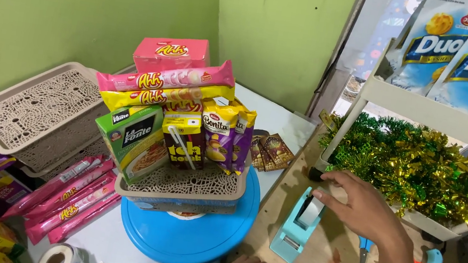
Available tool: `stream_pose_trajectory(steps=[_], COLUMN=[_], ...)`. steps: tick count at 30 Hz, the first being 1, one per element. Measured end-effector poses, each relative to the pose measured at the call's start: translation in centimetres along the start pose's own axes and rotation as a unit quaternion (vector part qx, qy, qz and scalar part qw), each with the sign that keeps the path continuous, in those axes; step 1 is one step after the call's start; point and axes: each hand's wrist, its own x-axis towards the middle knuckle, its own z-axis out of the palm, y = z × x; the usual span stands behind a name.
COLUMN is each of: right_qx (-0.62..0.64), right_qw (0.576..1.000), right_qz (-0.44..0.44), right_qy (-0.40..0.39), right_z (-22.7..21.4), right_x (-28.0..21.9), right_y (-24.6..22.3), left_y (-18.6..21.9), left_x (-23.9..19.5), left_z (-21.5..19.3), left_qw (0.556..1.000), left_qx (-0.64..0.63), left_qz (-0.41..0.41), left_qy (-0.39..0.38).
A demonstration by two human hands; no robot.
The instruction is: Arranging various snacks and drinks into a basket to create a gift bouquet, securing them with tape and decorating with tinsel.
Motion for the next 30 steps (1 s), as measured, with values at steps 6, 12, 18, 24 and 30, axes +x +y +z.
stream_pose_trajectory(steps=[6, 12, 18, 24, 30], right_qx=[-0.005, -0.002, 0.003, -0.008, -0.020], right_qw=[0.999, 0.999, 0.999, 0.998, 0.998], right_qz=[0.003, 0.014, 0.020, 0.030, 0.006], right_qy=[-0.042, -0.051, -0.050, -0.055, -0.056], right_z=[0.8, 0.8, 1.0, 1.3, 2.1], right_x=[0.2, -0.3, 0.0, 0.8, 1.4], right_y=[-0.1, 0.0, 0.3, 0.4, 0.8], left_y=[2.4, 2.6, 1.2, 2.0, 1.5], left_x=[1.1, 1.9, 2.7, 4.2, 6.0], left_z=[-3.0, -2.6, -1.8, -2.3, -2.7], left_qw=[0.984, 0.973, 0.975, 0.972, 0.974], left_qx=[-0.028, -0.090, -0.067, -0.069, -0.077], left_qz=[-0.049, -0.174, -0.149, -0.117, -0.166], left_qy=[0.171, 0.124, 0.153, 0.193, 0.133])
